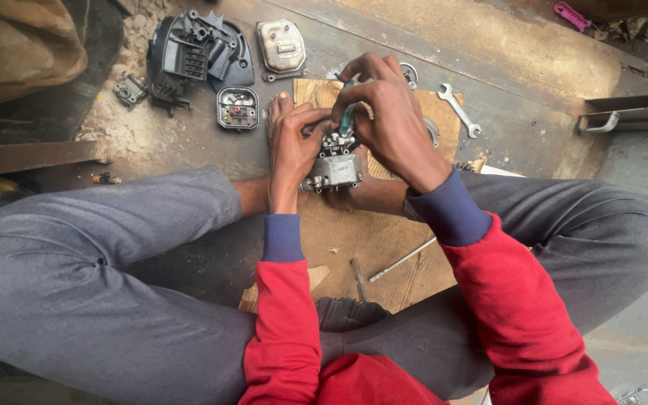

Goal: The person sits on the ground with small engine components laid out on cardboard and uses a screwdriver to unscrew and remove parts from an engine housing, handling covers, fasteners and a flywheel while working on the assembly by hand.

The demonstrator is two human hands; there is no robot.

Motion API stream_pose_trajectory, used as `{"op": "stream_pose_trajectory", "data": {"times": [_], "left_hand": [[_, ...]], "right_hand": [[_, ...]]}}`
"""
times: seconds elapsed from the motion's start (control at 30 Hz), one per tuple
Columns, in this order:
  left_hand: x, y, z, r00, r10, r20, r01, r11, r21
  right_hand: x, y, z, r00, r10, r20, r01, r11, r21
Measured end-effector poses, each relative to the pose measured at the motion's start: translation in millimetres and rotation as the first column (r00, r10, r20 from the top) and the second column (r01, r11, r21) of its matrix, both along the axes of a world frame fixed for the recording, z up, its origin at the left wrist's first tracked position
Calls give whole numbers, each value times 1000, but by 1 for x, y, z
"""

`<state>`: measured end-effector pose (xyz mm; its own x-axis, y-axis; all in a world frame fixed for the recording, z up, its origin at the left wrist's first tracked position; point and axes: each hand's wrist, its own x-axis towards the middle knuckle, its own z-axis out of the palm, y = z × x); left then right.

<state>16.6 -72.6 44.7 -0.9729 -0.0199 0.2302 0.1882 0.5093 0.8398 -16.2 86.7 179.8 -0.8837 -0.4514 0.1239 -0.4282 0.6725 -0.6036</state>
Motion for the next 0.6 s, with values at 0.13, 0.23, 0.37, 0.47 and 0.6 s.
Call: {"op": "stream_pose_trajectory", "data": {"times": [0.13,0.23,0.37,0.47,0.6], "left_hand": [[0,4,-4,997,49,67,-55,994,94],[0,12,-5,991,133,8,-133,988,83],[0,16,-3,990,141,23,-142,979,145],[-1,11,0,993,68,98,-79,991,112],[-1,2,2,1000,-24,-10,24,1000,16]], "right_hand": [[0,-4,-1,994,-110,-16,109,991,-77],[0,-2,5,988,-157,-4,157,987,-31],[2,-2,10,989,-118,91,108,988,109],[4,-4,7,996,-28,83,24,999,47],[4,-11,-6,999,-13,-32,12,1000,-18]]}}
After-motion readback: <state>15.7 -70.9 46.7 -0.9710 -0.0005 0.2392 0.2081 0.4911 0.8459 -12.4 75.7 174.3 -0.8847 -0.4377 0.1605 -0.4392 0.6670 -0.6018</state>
